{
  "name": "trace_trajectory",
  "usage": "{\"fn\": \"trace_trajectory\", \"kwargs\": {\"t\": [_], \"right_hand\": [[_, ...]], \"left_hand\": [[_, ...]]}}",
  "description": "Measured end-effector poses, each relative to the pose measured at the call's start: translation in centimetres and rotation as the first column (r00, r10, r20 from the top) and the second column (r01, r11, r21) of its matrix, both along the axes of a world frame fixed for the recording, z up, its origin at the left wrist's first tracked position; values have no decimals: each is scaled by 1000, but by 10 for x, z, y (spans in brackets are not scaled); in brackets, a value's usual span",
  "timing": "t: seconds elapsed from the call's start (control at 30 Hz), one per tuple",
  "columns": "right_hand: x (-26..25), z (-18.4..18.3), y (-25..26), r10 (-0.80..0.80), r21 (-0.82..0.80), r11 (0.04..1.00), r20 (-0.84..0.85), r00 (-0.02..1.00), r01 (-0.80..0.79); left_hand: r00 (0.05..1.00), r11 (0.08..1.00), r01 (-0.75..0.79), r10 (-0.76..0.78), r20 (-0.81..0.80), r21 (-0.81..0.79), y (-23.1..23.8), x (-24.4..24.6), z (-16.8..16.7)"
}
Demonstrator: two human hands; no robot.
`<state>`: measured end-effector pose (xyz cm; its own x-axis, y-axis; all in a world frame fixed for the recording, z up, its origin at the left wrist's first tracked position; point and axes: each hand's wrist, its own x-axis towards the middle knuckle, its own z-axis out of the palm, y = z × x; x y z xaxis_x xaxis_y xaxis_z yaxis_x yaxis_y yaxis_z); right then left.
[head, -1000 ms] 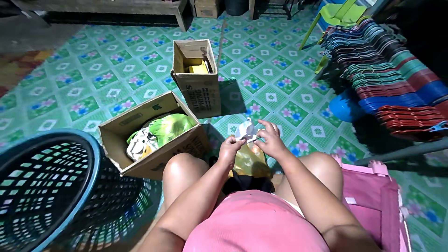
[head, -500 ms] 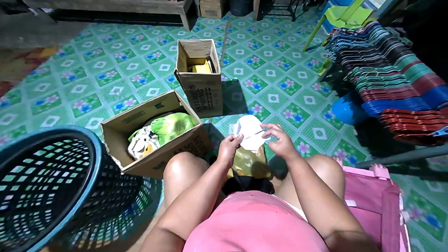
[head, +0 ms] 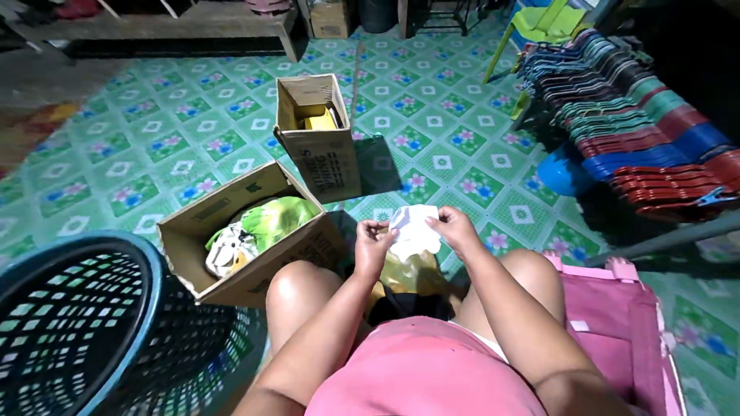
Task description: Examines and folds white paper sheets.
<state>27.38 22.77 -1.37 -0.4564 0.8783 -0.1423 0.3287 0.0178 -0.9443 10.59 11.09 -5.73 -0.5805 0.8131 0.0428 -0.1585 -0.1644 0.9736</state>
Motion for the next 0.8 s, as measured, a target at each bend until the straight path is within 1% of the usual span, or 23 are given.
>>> {"fn": "trace_trajectory", "kwargs": {"t": [0.1, 0.17, 0.27, 0.37, 0.43, 0.47, 0.63, 0.73, 0.8], "right_hand": [[-3, -2, -3, -6, -21, 1000, -2, 1000, 6], [-4, -4, -3, 4, 18, 1000, 20, 1000, -4], [-4, -1, -6, 29, 122, 992, 94, 995, -40], [-4, 2, -9, 73, 247, 962, 186, 980, -119], [-4, -2, -10, 96, 359, 920, 184, 978, -158], [-4, -3, -11, 108, 387, 906, 181, 978, -172], [-3, -1, -10, 165, 396, 888, 200, 966, -234], [-1, 1, -9, 170, 428, 871, 197, 966, -240], [1, 0, -7, 162, 451, 862, 189, 968, -232]], "left_hand": [[999, 999, 1, 1, -37, 45, -1, -4, -3], [997, 999, 40, -40, -70, 4, -1, -7, -3], [988, 989, 118, -126, -87, -91, -2, -11, -3], [990, 992, 75, -87, -115, -103, -2, -11, 0], [991, 993, 52, -64, -119, -105, -1, -13, 1], [992, 993, 55, -66, -108, -104, -1, -15, 1], [992, 984, 128, -129, -5, -127, 0, -16, 4], [989, 981, 149, -150, -1, -121, -1, -17, 6], [992, 988, 121, -123, -11, -95, -2, -17, 5]]}}
